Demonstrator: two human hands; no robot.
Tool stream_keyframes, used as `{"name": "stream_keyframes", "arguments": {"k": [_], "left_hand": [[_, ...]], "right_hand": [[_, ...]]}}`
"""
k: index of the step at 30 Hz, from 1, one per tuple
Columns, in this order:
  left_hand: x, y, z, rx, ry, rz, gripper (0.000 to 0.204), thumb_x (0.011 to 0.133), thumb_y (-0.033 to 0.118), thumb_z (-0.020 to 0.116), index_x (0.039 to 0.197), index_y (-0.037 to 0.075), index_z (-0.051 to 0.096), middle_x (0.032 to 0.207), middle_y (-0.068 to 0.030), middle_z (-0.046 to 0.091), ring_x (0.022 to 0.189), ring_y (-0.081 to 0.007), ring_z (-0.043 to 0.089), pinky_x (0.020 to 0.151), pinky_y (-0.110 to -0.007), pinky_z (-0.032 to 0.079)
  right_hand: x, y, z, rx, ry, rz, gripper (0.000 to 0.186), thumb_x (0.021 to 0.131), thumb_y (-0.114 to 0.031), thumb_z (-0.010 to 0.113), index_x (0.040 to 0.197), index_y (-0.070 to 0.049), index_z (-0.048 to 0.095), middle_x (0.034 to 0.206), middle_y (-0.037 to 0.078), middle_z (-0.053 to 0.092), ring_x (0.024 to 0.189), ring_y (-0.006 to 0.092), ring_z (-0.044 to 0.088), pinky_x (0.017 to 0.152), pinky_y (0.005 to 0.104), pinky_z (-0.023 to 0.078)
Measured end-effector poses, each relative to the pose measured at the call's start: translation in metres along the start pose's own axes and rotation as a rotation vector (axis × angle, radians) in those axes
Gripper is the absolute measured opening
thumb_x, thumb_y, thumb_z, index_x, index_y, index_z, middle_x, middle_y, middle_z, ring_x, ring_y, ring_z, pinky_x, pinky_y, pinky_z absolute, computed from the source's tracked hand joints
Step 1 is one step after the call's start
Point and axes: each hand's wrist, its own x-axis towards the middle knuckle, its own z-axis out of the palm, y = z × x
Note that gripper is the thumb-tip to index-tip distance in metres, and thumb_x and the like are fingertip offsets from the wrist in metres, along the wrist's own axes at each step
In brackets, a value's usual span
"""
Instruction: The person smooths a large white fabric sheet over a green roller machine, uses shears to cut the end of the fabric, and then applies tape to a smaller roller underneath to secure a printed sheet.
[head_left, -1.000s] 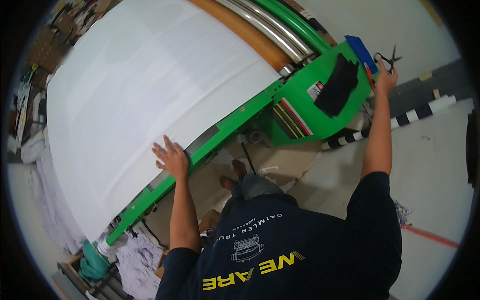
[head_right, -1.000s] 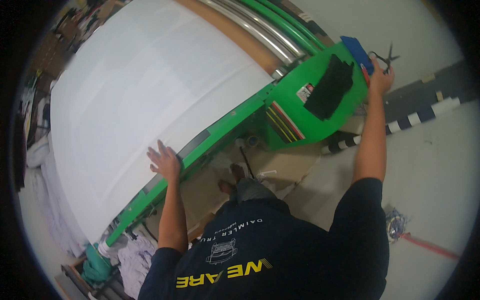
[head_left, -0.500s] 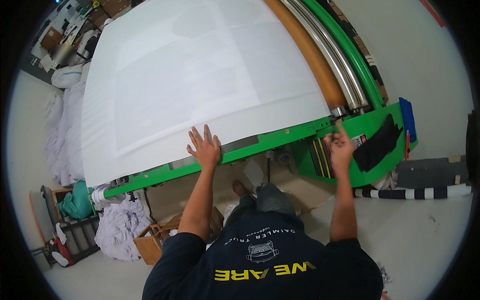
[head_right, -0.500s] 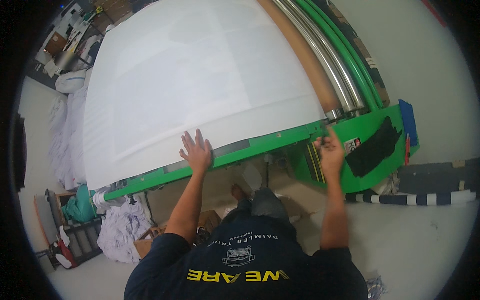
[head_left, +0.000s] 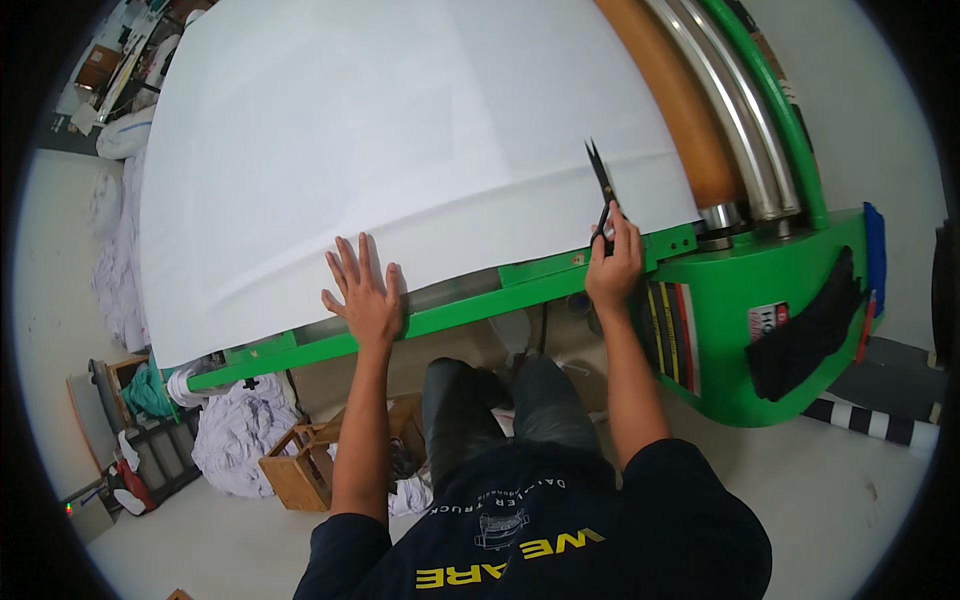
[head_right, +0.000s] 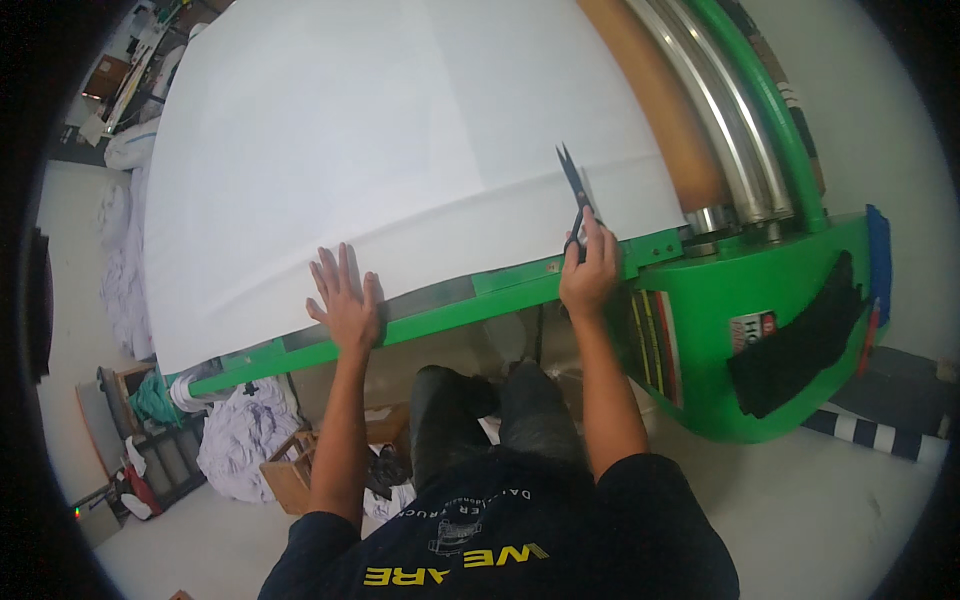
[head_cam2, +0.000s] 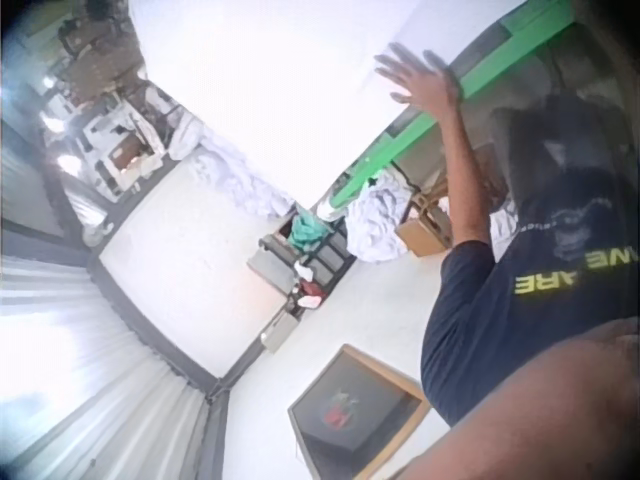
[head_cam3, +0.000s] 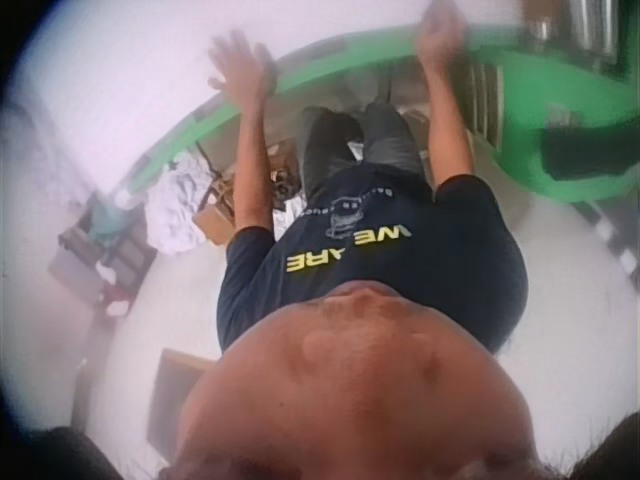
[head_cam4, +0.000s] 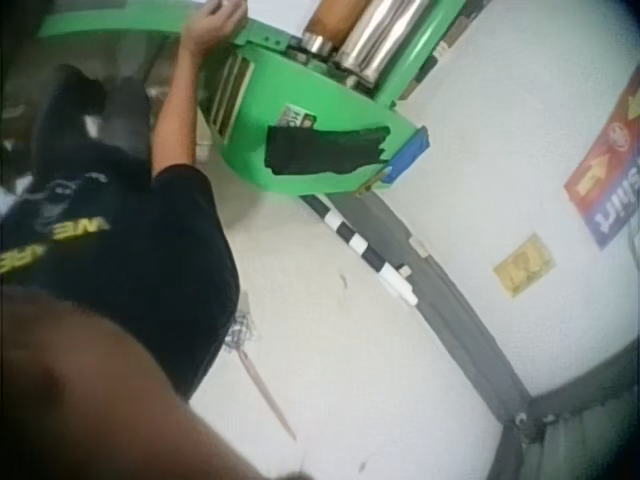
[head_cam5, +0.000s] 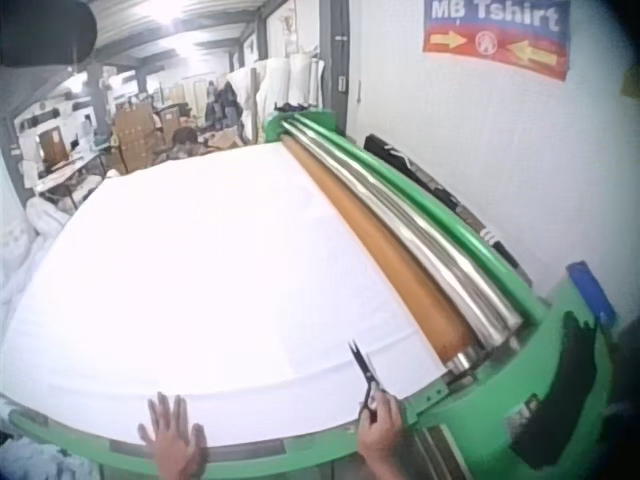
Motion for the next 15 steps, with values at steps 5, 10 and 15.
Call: {"name": "stream_keyframes", "arguments": {"k": [5,10,15], "left_hand": [[0.000,-0.008,0.014,0.083,0.004,0.063,0.070,0.112,0.060,0.047,0.175,0.033,0.035,0.187,-0.0057,0.018,0.172,-0.0335,0.014,0.126,-0.078,0.011],[-0.002,-0.011,0.024,0.092,0.062,0.103,0.069,0.113,0.066,0.038,0.174,0.034,0.038,0.186,-0.0067,0.022,0.171,-0.0332,0.019,0.128,-0.074,0.012],[0.010,-0.058,0.053,0.298,0.300,0.444,0.055,0.117,0.048,0.043,0.171,0.037,0.041,0.179,-0.0059,0.039,0.165,-0.0355,0.036,0.124,-0.077,0.024]], "right_hand": [[-0.002,0.005,0.004,-0.040,0.053,-0.045,0.053,0.093,-0.003,0.078,0.145,-0.007,0.071,0.111,0.015,0.073,0.097,0.0336,0.070,0.085,0.0443,0.057],[-0.001,0.004,0.008,-0.077,0.117,-0.060,0.048,0.091,-0.005,0.081,0.138,-0.007,0.076,0.105,0.013,0.074,0.084,0.0264,0.068,0.078,0.0390,0.056],[0.009,0.006,-0.008,-0.056,0.028,-0.146,0.043,0.100,-0.014,0.075,0.142,-0.005,0.070,0.120,0.015,0.077,0.101,0.0251,0.073,0.094,0.0381,0.057]]}}
